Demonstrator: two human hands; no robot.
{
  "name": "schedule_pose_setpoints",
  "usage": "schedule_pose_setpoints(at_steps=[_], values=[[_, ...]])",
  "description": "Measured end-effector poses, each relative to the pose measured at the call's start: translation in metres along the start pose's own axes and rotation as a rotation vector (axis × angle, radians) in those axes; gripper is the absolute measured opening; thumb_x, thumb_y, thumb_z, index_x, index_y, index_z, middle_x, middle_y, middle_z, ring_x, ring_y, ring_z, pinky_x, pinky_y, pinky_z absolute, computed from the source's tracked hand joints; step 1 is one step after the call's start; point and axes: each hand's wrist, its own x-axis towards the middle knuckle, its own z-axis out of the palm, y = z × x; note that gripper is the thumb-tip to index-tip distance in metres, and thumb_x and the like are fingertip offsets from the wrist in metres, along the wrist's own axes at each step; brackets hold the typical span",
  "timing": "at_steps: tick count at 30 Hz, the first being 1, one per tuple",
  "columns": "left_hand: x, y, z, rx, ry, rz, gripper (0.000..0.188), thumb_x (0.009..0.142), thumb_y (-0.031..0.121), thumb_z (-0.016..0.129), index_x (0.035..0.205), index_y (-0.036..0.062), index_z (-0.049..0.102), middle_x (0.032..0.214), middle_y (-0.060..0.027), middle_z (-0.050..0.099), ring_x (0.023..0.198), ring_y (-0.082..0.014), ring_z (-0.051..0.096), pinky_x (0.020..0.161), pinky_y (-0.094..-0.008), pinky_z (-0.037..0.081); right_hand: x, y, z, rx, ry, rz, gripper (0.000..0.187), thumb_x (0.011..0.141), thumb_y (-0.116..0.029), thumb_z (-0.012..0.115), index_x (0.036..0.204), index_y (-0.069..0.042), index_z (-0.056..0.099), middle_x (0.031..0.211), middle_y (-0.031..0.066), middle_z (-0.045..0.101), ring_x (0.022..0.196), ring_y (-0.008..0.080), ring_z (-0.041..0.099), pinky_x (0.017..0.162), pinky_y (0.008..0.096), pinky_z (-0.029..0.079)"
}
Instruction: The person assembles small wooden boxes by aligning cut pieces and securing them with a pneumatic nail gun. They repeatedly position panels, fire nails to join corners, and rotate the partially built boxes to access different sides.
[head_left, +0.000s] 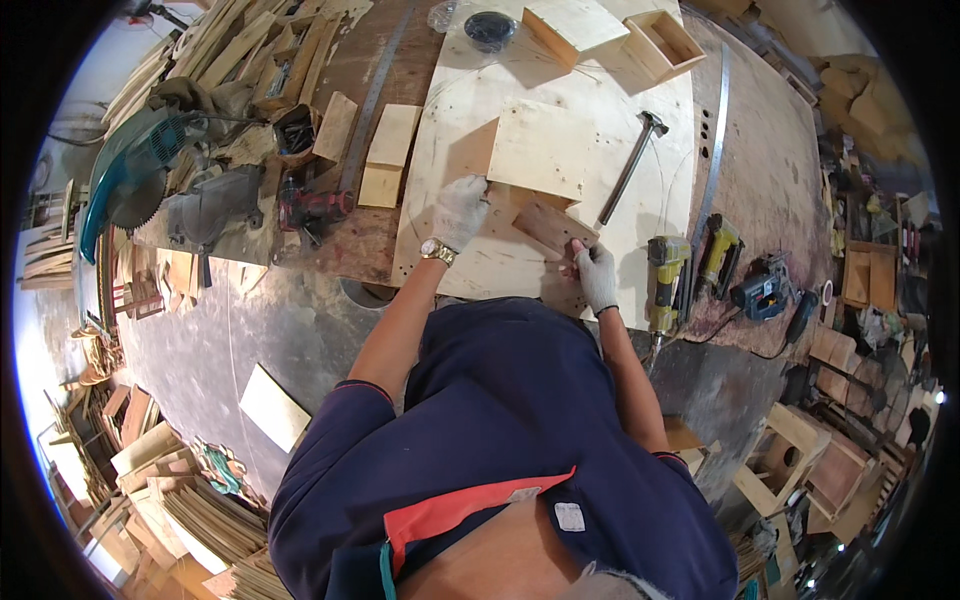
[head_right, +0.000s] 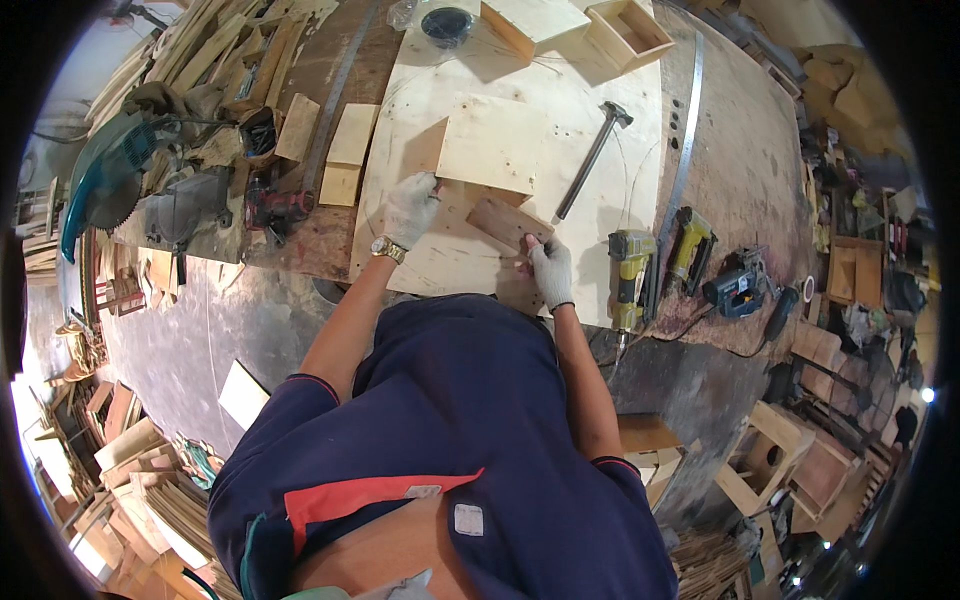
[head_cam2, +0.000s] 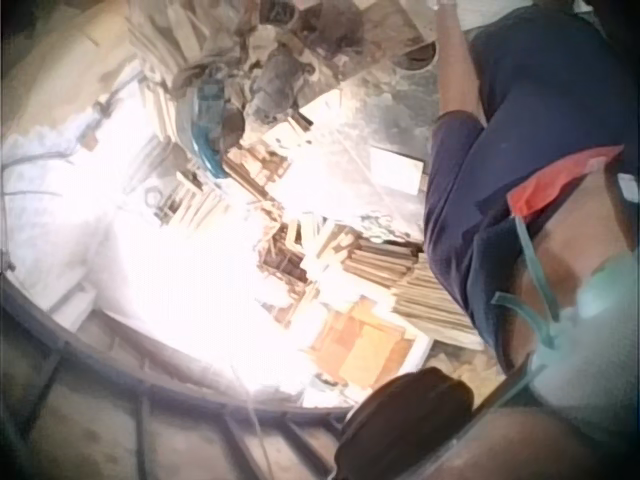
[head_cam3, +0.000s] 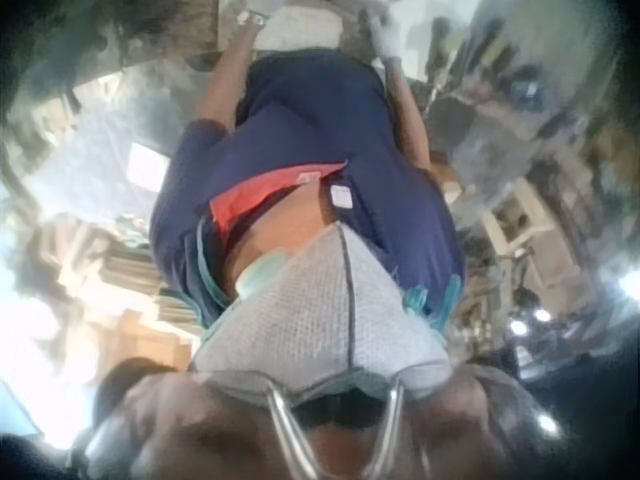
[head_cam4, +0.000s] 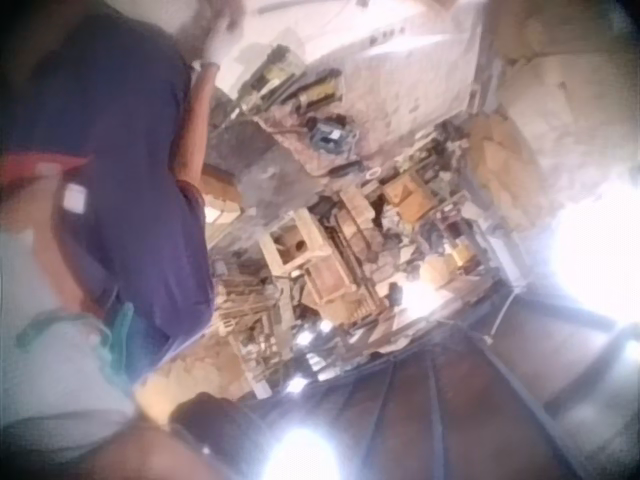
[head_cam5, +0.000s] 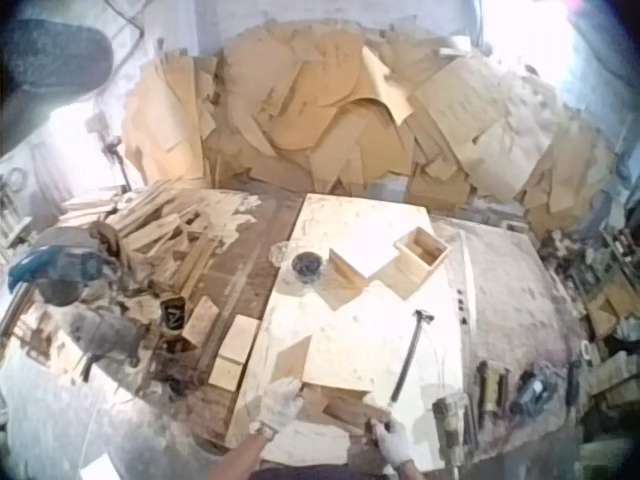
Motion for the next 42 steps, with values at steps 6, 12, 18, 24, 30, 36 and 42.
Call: schedule_pose_setpoints(at_steps=[6,12,18,24,30,36,42], values=[[-0.010,0.006,-0.007,-0.213,-0.016,-0.241,0.031,0.088,0.019,0.075,0.112,0.0045,0.062,0.102,-0.0182,0.073,0.096,-0.0383,0.071,0.076,-0.0473,0.058,0.004,0.005,-0.001,-0.009,0.029,-0.018,0.034,0.105,-0.031,0.070,0.113,0.003,0.071,0.076,0.0028,0.063,0.052,0.0115,0.059,0.049,0.0269,0.052],[0.016,0.013,0.013,-0.063,-0.050,-0.234,0.046,0.092,0.020,0.074,0.129,0.0043,0.053,0.099,-0.0227,0.072,0.084,-0.0427,0.072,0.071,-0.0492,0.058,0.016,0.005,-0.012,-0.037,-0.024,0.002,0.034,0.105,-0.032,0.068,0.112,0.001,0.071,0.071,0.0023,0.062,0.048,0.0106,0.056,0.043,0.0280,0.043],[0.023,0.012,0.004,-0.490,0.049,-0.433,0.045,0.094,0.014,0.070,0.134,0.0040,0.051,0.090,-0.0181,0.073,0.073,-0.0338,0.075,0.061,-0.0426,0.060,0.018,0.014,-0.021,0.081,-0.059,0.016,0.036,0.104,-0.033,0.069,0.114,0.002,0.068,0.074,0.0054,0.064,0.047,0.0142,0.059,0.043,0.0280,0.047],[-0.024,-0.020,0.032,-1.714,-0.211,-1.024,0.028,0.107,0.019,0.059,0.124,-0.0028,0.054,0.092,-0.0147,0.069,0.077,-0.0278,0.075,0.063,-0.0389,0.065,0.026,0.033,-0.037,0.511,-0.094,0.044,0.036,0.105,-0.031,0.067,0.120,0.001,0.062,0.079,0.0055,0.066,0.048,0.0154,0.060,0.041,0.0287,0.050],[-0.062,-0.007,0.034,-2.241,-0.116,-1.462,0.041,0.111,0.039,0.053,0.105,-0.0002,0.063,0.087,-0.0113,0.069,0.071,-0.0212,0.066,0.060,-0.0331,0.061,0.022,0.026,-0.041,0.645,-0.154,0.027,0.040,0.107,-0.035,0.064,0.126,-0.001,0.058,0.080,0.0071,0.068,0.055,0.0159,0.063,0.052,0.0256,0.055],[-0.063,0.016,0.010,-1.688,-0.549,-1.382,0.056,0.111,0.054,0.046,0.117,-0.0001,0.062,0.088,-0.0095,0.071,0.070,-0.0230,0.070,0.058,-0.0332,0.059,0.021,0.028,-0.038,0.634,-0.104,0.046,0.041,0.104,-0.026,0.069,0.137,-0.005,0.056,0.099,0.0057,0.070,0.066,0.0168,0.067,0.058,0.0281,0.056],[-0.064,0.023,0.019,-1.536,-0.562,-1.262,0.054,0.110,0.054,0.048,0.122,0.0032,0.060,0.092,-0.0125,0.073,0.072,-0.0269,0.074,0.058,-0.0352,0.059,0.008,0.015,-0.033,0.437,0.123,0.045,0.030,0.104,-0.018,0.068,0.130,-0.007,0.057,0.102,0.0068,0.068,0.068,0.0202,0.067,0.059,0.0315,0.056]])
